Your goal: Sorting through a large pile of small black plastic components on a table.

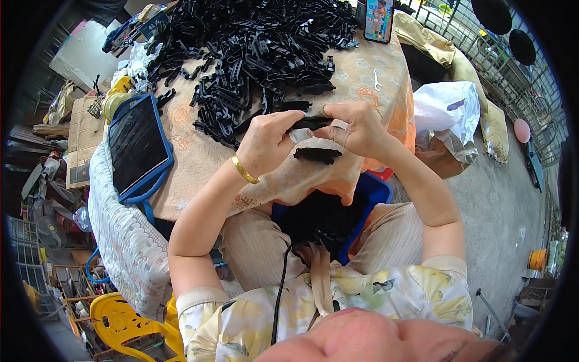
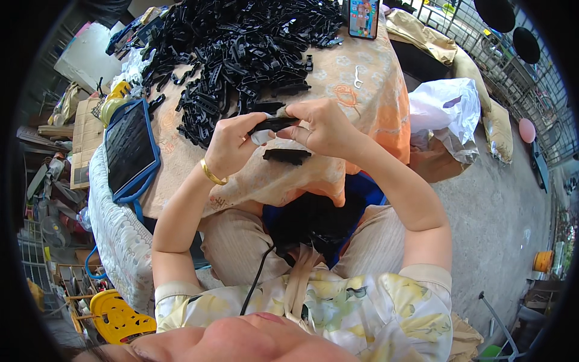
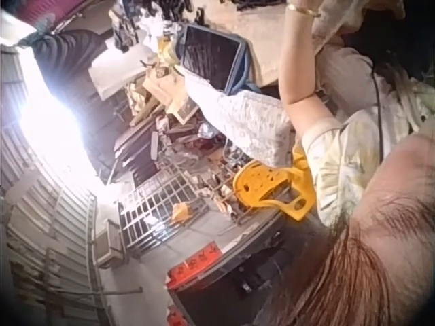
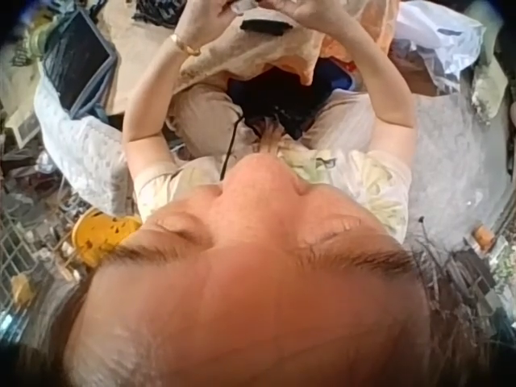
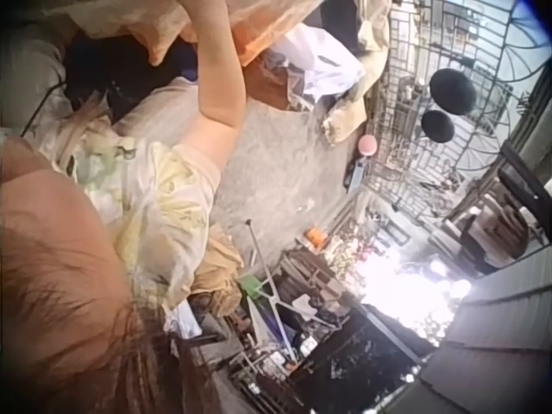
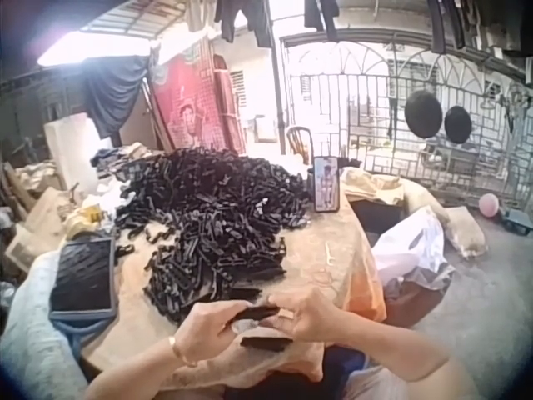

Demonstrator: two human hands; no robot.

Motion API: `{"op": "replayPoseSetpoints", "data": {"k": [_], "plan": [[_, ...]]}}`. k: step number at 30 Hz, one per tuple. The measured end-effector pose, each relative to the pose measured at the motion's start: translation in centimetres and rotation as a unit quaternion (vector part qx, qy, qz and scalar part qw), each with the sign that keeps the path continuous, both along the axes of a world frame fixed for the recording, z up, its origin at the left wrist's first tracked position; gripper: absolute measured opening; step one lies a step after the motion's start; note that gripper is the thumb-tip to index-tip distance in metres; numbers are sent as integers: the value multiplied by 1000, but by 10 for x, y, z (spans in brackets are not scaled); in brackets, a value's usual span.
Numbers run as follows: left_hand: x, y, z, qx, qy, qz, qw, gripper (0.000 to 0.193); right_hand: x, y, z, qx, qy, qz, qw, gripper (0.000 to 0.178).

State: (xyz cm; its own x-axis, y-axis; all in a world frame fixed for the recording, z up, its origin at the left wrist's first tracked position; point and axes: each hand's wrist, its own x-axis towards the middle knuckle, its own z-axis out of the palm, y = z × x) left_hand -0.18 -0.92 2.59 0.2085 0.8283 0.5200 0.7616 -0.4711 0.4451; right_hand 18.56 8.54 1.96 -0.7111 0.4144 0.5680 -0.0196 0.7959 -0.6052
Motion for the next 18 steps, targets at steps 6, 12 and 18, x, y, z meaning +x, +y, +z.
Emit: {"op": "replayPoseSetpoints", "data": {"k": [6,12,18], "plan": [[-2,7,-5,-133,-179,-7,975,31,-2,2,-6,57,11,-14,998,23],[1,6,3,-131,-47,-5,990,25,-4,28,-20,-167,-14,90,982,25],[-5,12,-10,-147,-11,-80,986,24,2,76,-28,-74,39,-193,978,21]]}}
